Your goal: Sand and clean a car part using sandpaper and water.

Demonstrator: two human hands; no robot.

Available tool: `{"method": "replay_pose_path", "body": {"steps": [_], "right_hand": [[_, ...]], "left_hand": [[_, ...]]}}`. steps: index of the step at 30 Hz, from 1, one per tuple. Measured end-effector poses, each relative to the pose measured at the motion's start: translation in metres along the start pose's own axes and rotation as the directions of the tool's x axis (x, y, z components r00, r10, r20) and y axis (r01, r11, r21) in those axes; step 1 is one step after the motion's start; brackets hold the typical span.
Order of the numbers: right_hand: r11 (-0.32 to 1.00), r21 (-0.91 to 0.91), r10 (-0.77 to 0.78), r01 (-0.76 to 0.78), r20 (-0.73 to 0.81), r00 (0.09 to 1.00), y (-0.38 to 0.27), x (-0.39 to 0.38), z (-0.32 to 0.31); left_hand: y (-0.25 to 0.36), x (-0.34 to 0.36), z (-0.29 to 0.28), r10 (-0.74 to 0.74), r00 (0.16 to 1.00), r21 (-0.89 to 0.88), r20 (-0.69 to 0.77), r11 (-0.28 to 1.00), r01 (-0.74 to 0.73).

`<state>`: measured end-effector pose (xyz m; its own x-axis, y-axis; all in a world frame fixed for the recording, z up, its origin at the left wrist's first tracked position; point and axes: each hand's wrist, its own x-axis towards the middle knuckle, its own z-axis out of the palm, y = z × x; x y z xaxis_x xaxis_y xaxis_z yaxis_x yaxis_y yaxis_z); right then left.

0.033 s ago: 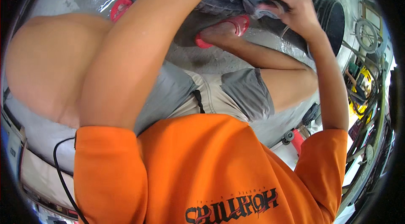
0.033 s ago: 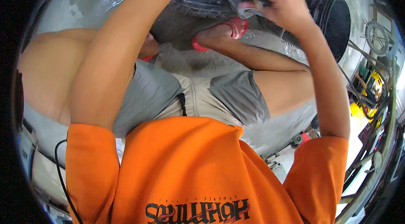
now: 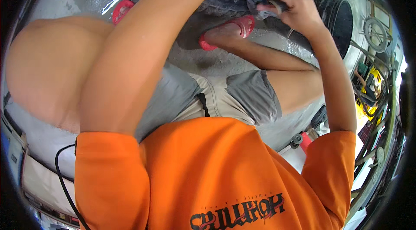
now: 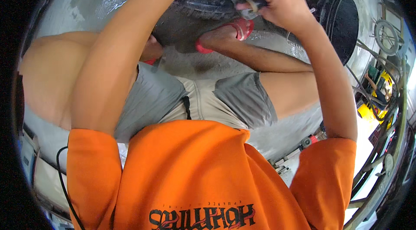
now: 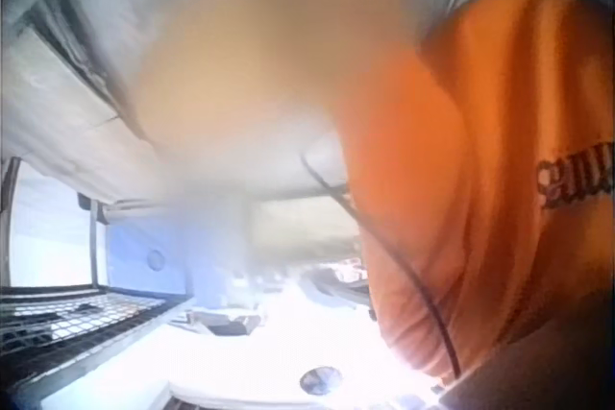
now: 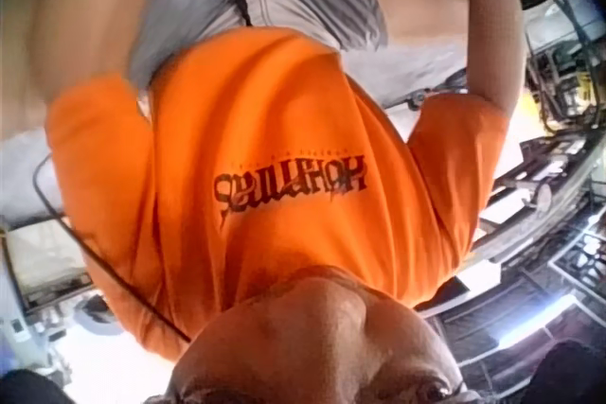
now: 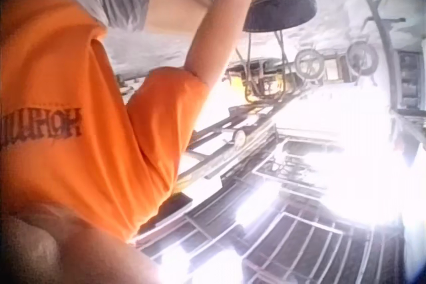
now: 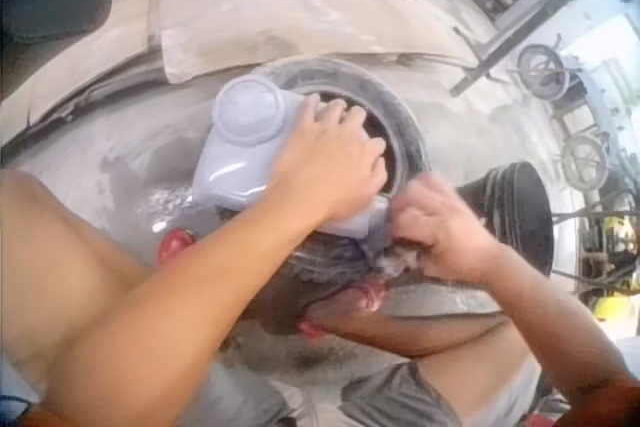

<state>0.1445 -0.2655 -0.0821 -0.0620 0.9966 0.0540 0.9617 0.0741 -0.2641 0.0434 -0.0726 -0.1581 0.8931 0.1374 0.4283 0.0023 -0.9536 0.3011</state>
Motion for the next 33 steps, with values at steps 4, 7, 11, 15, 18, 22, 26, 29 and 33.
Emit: {"method": "replay_pose_path", "body": {"steps": [4,7,11,15,18,22,26,29,33], "right_hand": [[0.986,-0.065,0.154,-0.151,0.042,0.987,0.003,-0.004,0.001],[0.99,-0.112,0.086,-0.087,-0.012,0.996,0.005,-0.003,0.007],[0.994,-0.106,-0.026,0.014,-0.111,0.993,0.011,-0.013,0.011],[0.959,-0.203,0.171,-0.196,-0.137,0.976,0.022,-0.04,0.012],[0.966,-0.185,0.15,-0.18,-0.169,0.974,0.031,-0.052,0.015],[0.984,-0.108,0.131,-0.143,-0.112,0.985,0.032,-0.052,0.014],[0.959,-0.162,0.221,-0.233,-0.088,0.971,0.023,-0.045,0.01],[0.989,-0.068,0.117,-0.129,-0.158,0.98,0.022,-0.041,0.017],[0.978,-0.081,0.184,-0.192,-0.096,0.978,0.026,-0.047,0.017]], "left_hand": [[0.0,0.002,0.002,0.025,0.998,-0.014,-0.057,1.0,-0.026],[0.001,0.003,0.002,-0.014,0.998,0.047,0.064,0.999,0.011],[-0.001,0.003,0.004,0.024,0.996,0.0,-0.08,1.0,-0.024],[0.001,0.0,0.002,0.008,0.999,-0.036,-0.035,0.999,-0.009],[0.004,0.002,0.003,-0.026,0.999,-0.02,0.044,0.999,0.027],[0.0,0.002,0.002,0.021,0.999,-0.014,-0.035,1.0,-0.021],[-0.001,0.002,0.004,0.004,0.999,0.015,-0.036,1.0,-0.003],[-0.001,0.003,0.008,0.006,1.0,0.024,-0.023,1.0,-0.006],[0.0,0.001,0.005,0.022,0.997,-0.013,-0.077,1.0,-0.023]]}}
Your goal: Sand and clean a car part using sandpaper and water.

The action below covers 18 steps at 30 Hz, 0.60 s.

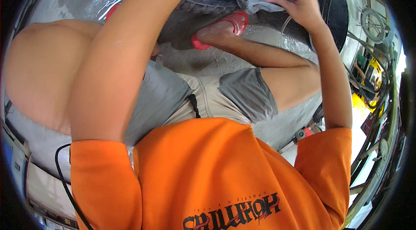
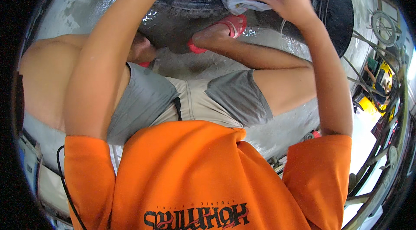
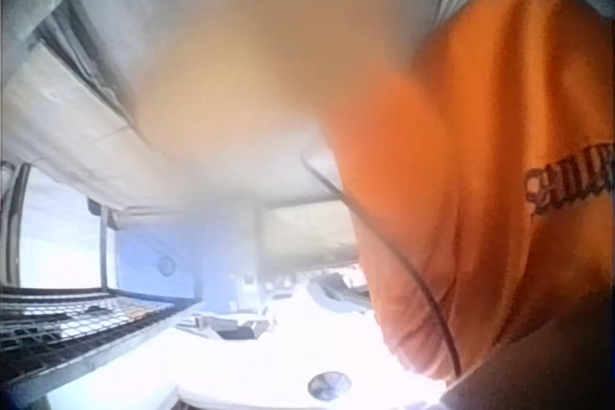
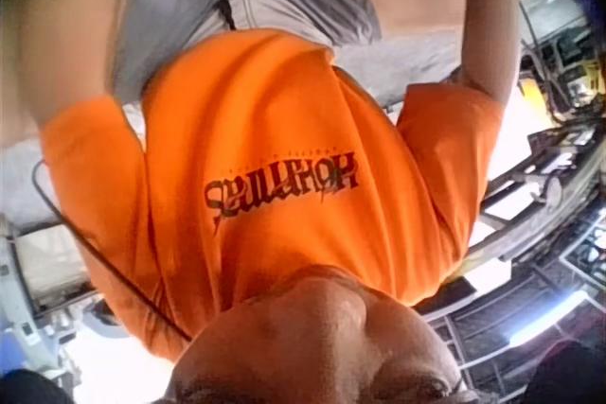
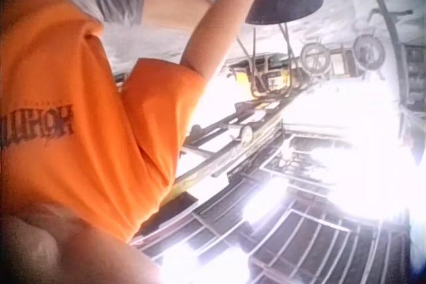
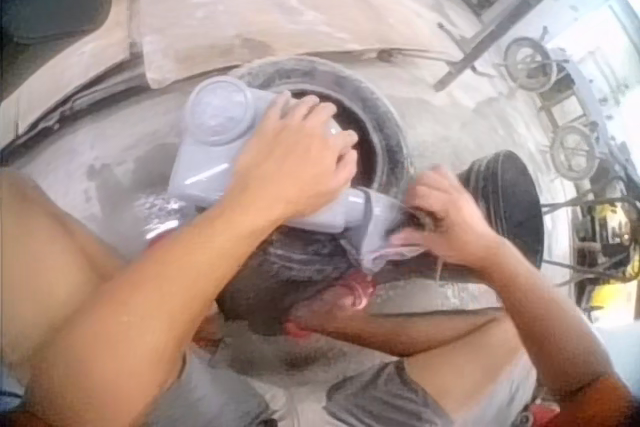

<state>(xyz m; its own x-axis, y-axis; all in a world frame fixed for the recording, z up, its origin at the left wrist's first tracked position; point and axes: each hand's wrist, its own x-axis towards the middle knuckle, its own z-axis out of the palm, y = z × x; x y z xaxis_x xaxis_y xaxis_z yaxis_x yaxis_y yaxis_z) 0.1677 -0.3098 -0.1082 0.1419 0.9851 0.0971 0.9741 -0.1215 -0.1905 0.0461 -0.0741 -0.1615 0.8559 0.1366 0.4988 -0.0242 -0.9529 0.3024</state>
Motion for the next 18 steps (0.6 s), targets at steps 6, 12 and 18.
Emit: {"method": "replay_pose_path", "body": {"steps": [6,12,18], "right_hand": [[0.995,0.002,-0.097,0.098,-0.063,0.993,-0.008,0.009,-0.006],[0.998,-0.061,0.021,-0.014,0.116,0.993,-0.015,0.014,-0.023],[0.988,-0.018,-0.15,0.151,0.066,0.987,-0.003,0.007,-0.019]], "left_hand": [[0.001,0.002,-0.005,-0.022,0.997,0.0,0.075,1.0,0.022],[-0.001,0.001,0.001,0.019,0.998,-0.005,-0.06,1.0,-0.02],[-0.002,0.003,0.003,-0.003,1.0,0.008,-0.016,1.0,0.003]]}}
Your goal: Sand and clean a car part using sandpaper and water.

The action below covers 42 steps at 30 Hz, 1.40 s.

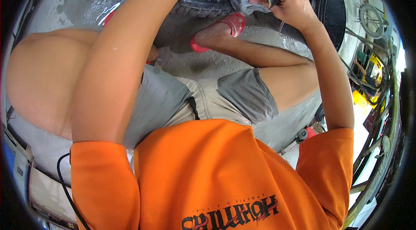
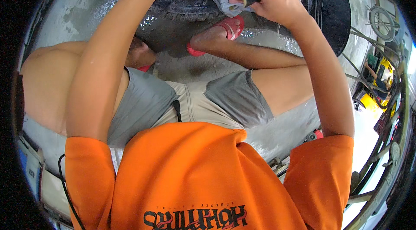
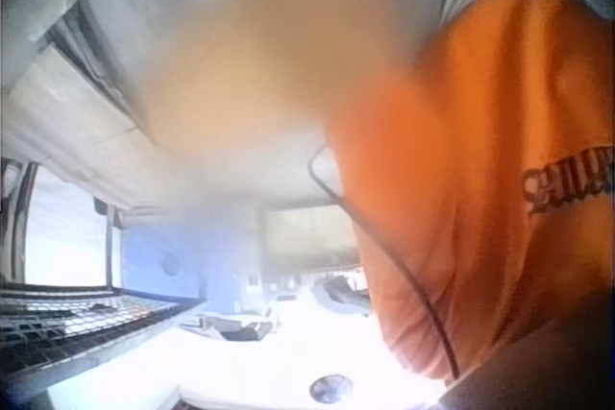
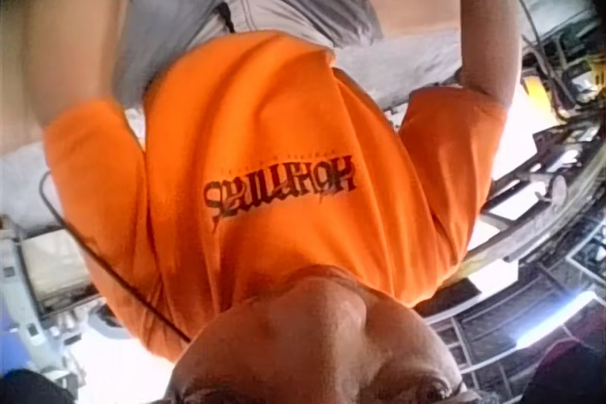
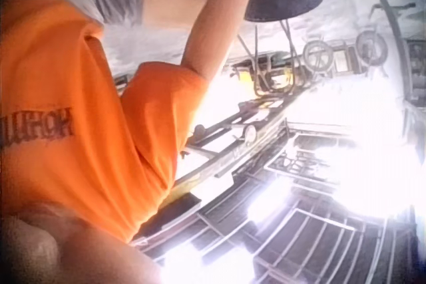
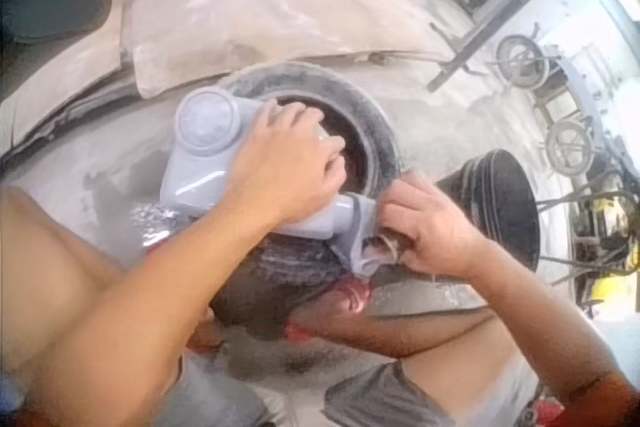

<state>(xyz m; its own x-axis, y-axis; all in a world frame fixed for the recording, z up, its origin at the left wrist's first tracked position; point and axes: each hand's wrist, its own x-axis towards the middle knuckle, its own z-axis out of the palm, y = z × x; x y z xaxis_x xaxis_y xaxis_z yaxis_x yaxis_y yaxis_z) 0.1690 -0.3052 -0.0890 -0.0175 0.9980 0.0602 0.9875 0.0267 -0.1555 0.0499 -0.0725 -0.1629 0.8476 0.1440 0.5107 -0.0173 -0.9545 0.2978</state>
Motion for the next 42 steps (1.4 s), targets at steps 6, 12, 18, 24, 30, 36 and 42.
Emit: {"method": "replay_pose_path", "body": {"steps": [6,12,18,24,30,36,42], "right_hand": [[0.992,-0.034,0.12,-0.12,-0.01,0.993,-0.017,0.018,-0.005],[1.0,0.02,0.007,-0.003,-0.162,0.987,-0.013,0.024,0.015],[0.956,0.087,0.294,-0.281,-0.221,0.93,0.0,-0.007,0.026],[0.933,0.148,0.352,-0.329,-0.184,0.918,0.002,-0.01,0.033],[0.91,0.213,0.391,-0.356,-0.153,0.908,0.0,-0.008,0.031],[0.892,0.14,0.438,-0.431,-0.024,0.899,0.008,-0.015,0.022],[0.869,0.343,0.379,-0.358,0.006,0.925,0.007,-0.014,0.018]], "left_hand": [[0.002,0.001,-0.007,-0.037,0.993,-0.023,0.113,0.999,0.04],[0.0,0.0,-0.005,0.006,1.0,-0.026,-0.026,1.0,-0.007],[0.001,0.0,-0.004,-0.025,0.996,-0.049,0.089,0.998,0.029],[0.001,0.0,-0.006,0.01,1.0,-0.056,-0.03,0.998,-0.012],[-0.001,0.002,-0.001,-0.003,0.997,-0.011,0.073,1.0,0.004],[-0.001,0.0,-0.001,0.024,0.999,-0.029,-0.037,0.999,-0.025],[-0.001,0.001,-0.003,-0.019,0.996,-0.028,0.092,0.999,0.021]]}}
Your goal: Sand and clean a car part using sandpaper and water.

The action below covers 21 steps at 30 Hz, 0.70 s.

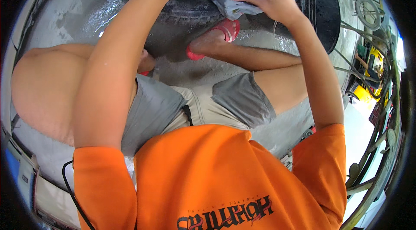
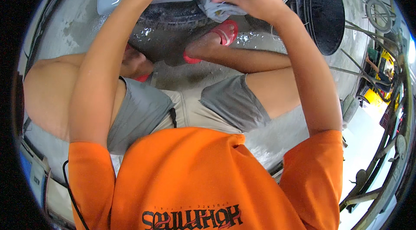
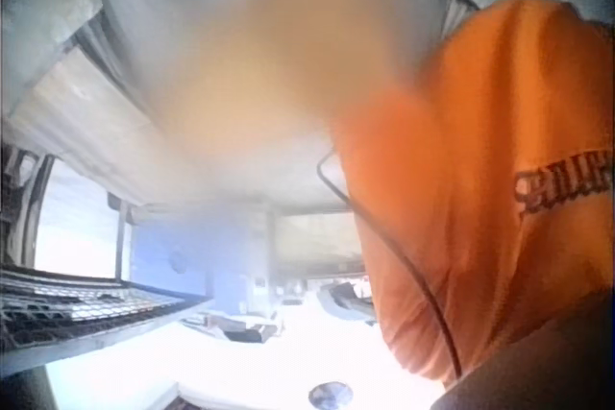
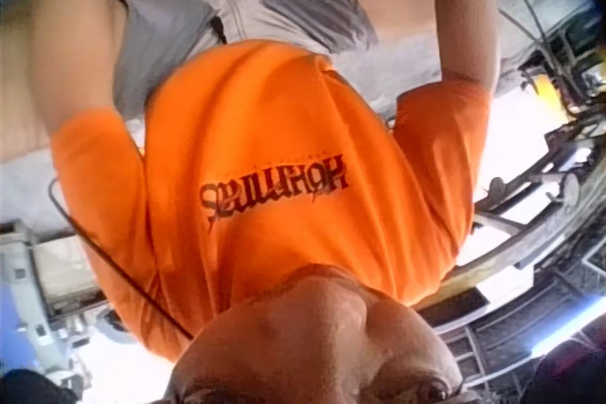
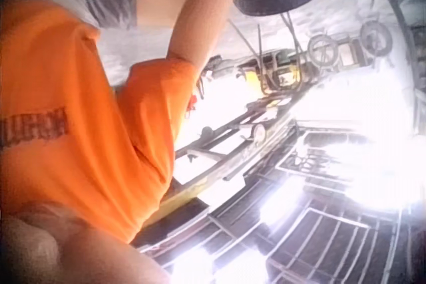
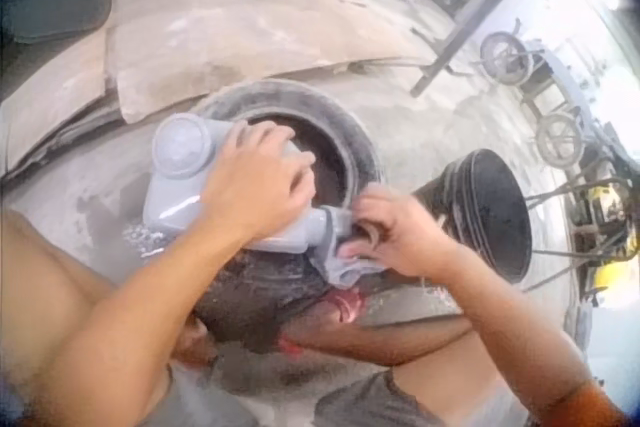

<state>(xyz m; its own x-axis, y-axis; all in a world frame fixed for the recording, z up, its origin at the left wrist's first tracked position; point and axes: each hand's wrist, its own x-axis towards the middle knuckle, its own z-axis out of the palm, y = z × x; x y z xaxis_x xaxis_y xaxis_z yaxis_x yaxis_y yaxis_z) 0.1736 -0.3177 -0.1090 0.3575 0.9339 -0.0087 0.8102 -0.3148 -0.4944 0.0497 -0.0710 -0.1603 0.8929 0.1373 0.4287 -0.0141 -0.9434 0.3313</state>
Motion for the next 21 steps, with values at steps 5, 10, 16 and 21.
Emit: {"method": "replay_pose_path", "body": {"steps": [5,10,16,21], "right_hand": [[0.982,-0.184,-0.02,0.037,0.094,0.995,-0.004,0.003,-0.013],[0.995,-0.099,0.048,-0.032,0.164,0.985,0.008,0.001,-0.014],[0.954,-0.271,-0.076,0.124,0.181,0.98,0.019,-0.01,-0.043],[0.976,-0.121,0.182,-0.181,-0.004,0.983,0.018,-0.022,-0.046]], "left_hand": [[0.001,0.002,-0.004,-0.003,0.997,-0.043,-0.077,0.999,-0.001],[0.004,0.0,-0.006,-0.036,0.999,-0.02,0.007,0.999,0.036],[0.0,0.001,-0.004,-0.011,1.0,-0.031,0.004,0.999,0.011],[0.0,0.001,-0.002,-0.014,0.999,-0.052,-0.049,0.999,0.011]]}}
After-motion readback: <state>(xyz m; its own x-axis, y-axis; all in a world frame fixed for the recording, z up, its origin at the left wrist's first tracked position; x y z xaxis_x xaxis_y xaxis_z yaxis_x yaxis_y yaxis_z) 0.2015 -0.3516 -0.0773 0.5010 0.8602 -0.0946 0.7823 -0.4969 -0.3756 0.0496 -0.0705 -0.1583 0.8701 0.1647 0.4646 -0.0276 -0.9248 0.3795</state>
